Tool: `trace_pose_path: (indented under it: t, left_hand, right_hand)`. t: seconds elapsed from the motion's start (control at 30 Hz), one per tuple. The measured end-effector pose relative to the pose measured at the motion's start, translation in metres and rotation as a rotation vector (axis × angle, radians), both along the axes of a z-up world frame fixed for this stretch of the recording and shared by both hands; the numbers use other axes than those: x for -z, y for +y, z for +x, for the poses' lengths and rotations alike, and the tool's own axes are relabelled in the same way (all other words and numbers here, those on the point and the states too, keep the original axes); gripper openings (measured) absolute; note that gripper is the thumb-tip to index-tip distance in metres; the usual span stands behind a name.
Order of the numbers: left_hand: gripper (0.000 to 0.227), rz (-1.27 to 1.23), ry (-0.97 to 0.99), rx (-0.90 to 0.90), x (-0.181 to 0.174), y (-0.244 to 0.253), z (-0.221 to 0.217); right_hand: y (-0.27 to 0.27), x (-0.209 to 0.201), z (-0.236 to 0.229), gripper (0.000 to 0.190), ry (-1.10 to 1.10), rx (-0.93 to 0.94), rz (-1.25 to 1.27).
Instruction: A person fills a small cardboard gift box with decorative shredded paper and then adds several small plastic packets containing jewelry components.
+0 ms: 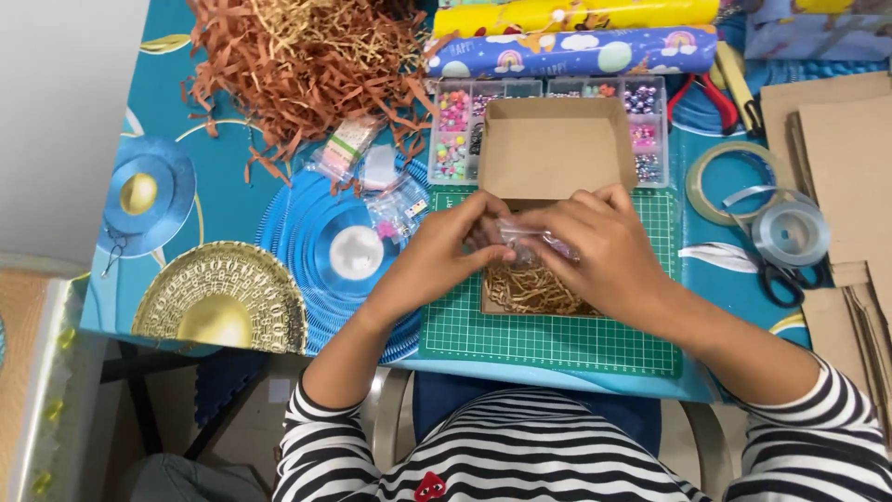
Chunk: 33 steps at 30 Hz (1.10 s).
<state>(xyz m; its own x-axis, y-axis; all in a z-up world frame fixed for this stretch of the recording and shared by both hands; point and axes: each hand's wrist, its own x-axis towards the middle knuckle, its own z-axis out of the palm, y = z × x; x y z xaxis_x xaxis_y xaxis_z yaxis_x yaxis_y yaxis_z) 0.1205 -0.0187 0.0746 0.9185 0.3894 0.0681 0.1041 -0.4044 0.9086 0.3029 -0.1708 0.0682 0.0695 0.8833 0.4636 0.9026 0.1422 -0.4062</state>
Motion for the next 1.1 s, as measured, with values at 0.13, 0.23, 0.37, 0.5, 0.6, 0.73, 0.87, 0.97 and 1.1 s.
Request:
trace_pose_path:
  t: [0.13,0.23,0.37,0.5,0.6,0.73,0.87,0.97,1.1]
  left_hand:
    - [0.026,-0.016,-0.068,0.001,0.035,0.020,0.007]
    - [0.011,-0.210,-0.195,-0.136,0.050,0.032,0.005]
    - [0.025,-0.429,-0.348,-0.251,0.061,0.037,0.006]
    - [0.030,-0.594,-0.385,-0.212,0.076,0.034,0.005]
    - [0.026,-0.600,-0.397,-0.200,0.073,0.029,0.007]
    - [0.023,-0.544,-0.423,-0.185,0.063,0.022,0.007]
    - [0.012,-0.465,-0.413,-0.188,0.054,0.018,0.005]
    - [0.011,-0.471,-0.428,-0.164,0.055,0.017,0.003]
    - [0.012,-0.513,-0.462,-0.132,0.057,0.015,0.002]
  right_hand:
    - [-0.002,-0.002,0.015,0.014,0.021,0.035,-0.064]
    - [-0.003,-0.009,0.013,0.011,-0.132,0.068,-0.175]
    - [0.001,-0.025,-0.008,0.012,0.199,-0.090,-0.477]
    - [0.008,-0.016,-0.016,0.023,0.073,-0.105,-0.544]
    - [0.008,0.013,-0.010,0.027,-0.122,-0.077,-0.581]
    - [0.008,0.025,-0.011,0.033,-0.239,-0.062,-0.516]
    - [0.011,0.027,-0.013,0.045,-0.351,-0.065,-0.501]
    - [0.008,0.032,-0.012,0.034,-0.351,-0.107,-0.518]
    - [0.006,0.037,-0.011,0.014,-0.298,-0.149,-0.521]
